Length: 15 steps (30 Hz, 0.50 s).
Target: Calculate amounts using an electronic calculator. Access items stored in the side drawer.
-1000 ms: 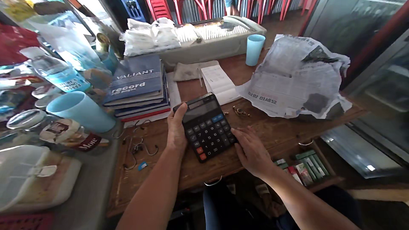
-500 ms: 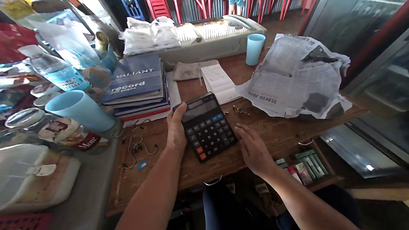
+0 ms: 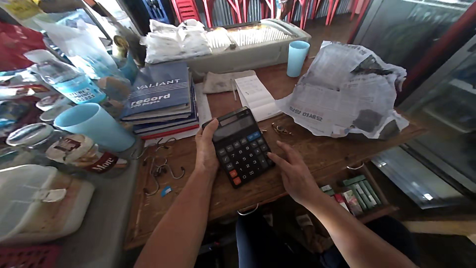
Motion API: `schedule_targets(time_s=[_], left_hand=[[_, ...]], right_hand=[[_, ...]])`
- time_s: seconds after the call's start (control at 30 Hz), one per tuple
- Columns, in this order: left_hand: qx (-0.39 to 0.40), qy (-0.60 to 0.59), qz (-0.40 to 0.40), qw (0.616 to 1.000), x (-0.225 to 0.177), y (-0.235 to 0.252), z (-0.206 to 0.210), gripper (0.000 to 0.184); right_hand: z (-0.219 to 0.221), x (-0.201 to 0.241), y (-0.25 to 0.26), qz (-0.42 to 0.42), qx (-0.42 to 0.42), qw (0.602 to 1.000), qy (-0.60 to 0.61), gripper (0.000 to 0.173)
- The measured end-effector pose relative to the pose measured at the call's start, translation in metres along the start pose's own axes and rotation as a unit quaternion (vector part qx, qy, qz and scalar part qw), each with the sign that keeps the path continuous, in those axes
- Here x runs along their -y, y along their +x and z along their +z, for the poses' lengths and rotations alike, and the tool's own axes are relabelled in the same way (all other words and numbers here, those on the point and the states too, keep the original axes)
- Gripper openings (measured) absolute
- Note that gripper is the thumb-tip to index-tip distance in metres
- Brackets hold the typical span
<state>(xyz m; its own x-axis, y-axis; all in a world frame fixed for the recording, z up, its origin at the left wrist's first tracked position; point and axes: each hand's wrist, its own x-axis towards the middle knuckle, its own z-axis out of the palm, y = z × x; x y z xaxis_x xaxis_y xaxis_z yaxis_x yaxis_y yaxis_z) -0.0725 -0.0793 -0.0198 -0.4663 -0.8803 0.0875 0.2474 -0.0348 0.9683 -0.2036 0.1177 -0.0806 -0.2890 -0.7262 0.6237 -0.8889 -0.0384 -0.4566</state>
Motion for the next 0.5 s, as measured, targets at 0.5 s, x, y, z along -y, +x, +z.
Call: schedule_targets(time_s=[0.5], left_hand=[[-0.038,-0.024,0.011,0.999,-0.002,0.006,0.009,0.025]], right_hand=[[0.001,0.012,0.000,-0.004,0.032,0.999,0.003,0.045]])
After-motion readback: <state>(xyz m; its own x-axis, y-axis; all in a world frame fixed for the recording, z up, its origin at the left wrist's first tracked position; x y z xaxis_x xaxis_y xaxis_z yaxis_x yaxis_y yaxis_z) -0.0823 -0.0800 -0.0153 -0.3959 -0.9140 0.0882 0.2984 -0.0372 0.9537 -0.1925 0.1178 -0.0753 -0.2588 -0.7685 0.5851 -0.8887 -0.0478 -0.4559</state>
